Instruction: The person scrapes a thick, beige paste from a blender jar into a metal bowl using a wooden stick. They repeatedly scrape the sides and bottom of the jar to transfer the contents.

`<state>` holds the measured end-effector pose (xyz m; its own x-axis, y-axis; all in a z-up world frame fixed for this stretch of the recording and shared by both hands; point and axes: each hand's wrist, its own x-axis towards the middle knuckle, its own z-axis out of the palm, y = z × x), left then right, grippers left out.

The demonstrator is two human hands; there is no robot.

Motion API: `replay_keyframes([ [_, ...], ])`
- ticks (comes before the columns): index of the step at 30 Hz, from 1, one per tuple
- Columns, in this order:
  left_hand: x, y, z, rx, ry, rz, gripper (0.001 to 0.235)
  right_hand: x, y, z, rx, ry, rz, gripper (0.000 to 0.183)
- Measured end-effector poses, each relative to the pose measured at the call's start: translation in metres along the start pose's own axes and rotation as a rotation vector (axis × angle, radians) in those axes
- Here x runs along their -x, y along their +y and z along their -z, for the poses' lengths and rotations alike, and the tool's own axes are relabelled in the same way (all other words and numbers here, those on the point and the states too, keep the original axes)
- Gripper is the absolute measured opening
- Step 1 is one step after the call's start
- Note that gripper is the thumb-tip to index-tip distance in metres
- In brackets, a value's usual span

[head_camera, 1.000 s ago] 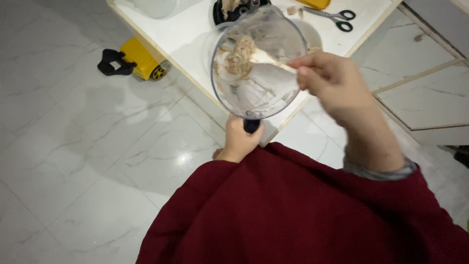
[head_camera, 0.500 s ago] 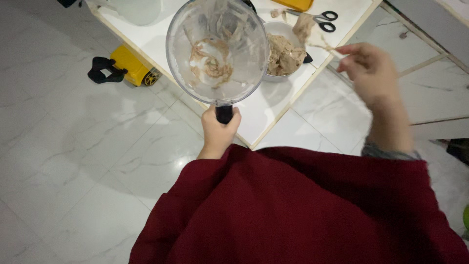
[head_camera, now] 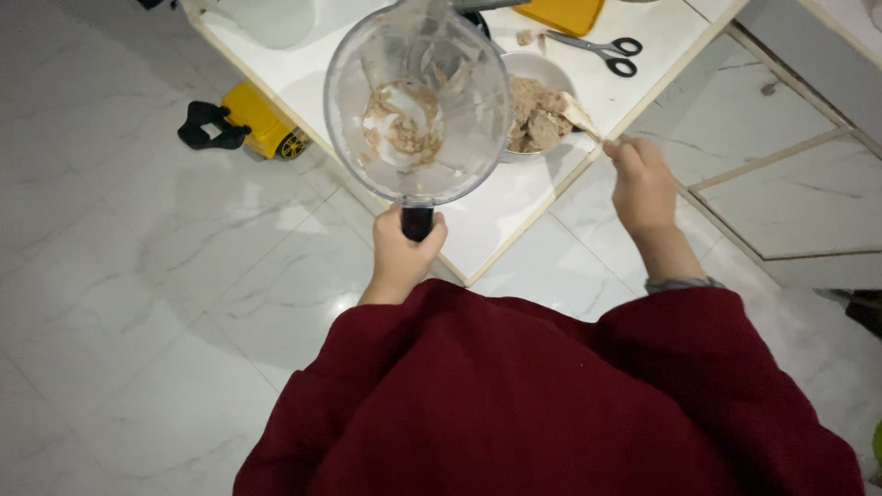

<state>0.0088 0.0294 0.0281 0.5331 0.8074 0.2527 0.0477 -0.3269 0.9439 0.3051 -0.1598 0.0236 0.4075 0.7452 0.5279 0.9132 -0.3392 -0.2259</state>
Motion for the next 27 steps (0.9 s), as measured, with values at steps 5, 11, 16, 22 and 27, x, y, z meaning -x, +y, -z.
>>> replay_keyframes([
  [5,0.004,0.002,-0.009,-0.024,0.011,-0.073,0.018,0.007,0.01,0.027,0.096,-0.062,0.018,0.017],
  [11,0.008,0.007,-0.018,-0.075,0.026,-0.153,0.016,-0.007,0.01,0.092,0.075,-0.137,-0.107,0.007],
  [16,0.013,0.011,-0.03,-0.151,0.038,-0.259,0.018,-0.037,-0.033,0.161,-0.29,-0.126,-0.135,0.01],
  [22,0.02,0.015,-0.038,-0.181,-0.044,-0.322,0.015,-0.063,-0.115,0.199,0.153,-0.171,0.117,0.01],
  [27,0.024,0.016,-0.04,-0.132,-0.013,-0.377,0.017,-0.066,-0.147,0.185,0.173,-0.292,0.222,0.005],
])
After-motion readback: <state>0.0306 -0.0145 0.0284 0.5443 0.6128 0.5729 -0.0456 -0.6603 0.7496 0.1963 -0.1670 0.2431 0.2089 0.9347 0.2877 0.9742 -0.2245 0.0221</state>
